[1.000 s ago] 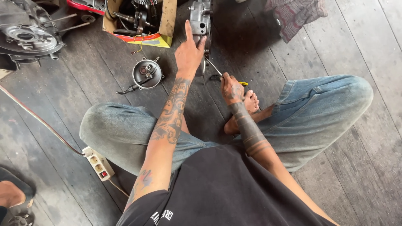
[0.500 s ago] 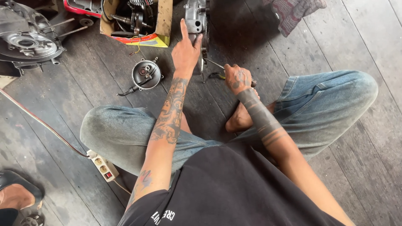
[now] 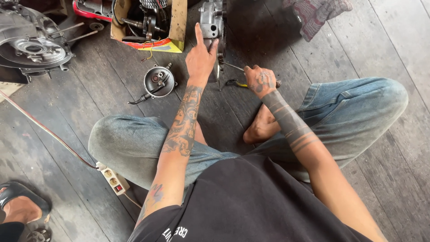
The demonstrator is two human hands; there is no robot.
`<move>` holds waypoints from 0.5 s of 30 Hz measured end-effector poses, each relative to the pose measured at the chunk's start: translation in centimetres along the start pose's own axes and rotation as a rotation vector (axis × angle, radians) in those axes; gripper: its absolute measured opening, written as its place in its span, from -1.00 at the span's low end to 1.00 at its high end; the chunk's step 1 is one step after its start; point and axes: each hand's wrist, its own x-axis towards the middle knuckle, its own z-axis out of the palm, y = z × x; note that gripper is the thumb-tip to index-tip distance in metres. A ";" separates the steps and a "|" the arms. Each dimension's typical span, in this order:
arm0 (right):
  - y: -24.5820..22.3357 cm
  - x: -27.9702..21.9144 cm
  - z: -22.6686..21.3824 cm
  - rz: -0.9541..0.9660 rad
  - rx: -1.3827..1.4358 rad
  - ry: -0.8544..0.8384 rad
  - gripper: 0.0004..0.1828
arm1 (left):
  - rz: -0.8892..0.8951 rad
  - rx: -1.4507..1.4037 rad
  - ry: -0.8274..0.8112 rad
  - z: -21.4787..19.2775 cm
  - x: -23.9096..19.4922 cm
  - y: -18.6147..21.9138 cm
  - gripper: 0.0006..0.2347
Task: Cleaning and prying parts from a motorcycle engine casing using a screwdriver and a brush.
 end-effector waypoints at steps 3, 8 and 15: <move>0.5 -0.3 -0.2 -0.009 0.062 -0.123 -0.84 | 0.022 0.021 0.058 0.4 0.0 0.0 -0.29; 0.9 -0.5 0.5 -0.040 0.040 -0.004 -0.86 | 0.009 0.011 0.039 0.2 -0.3 -0.1 -0.29; 1.6 -0.6 0.9 -0.066 0.075 -0.034 -0.86 | 0.017 0.021 0.052 0.4 0.0 0.0 -0.29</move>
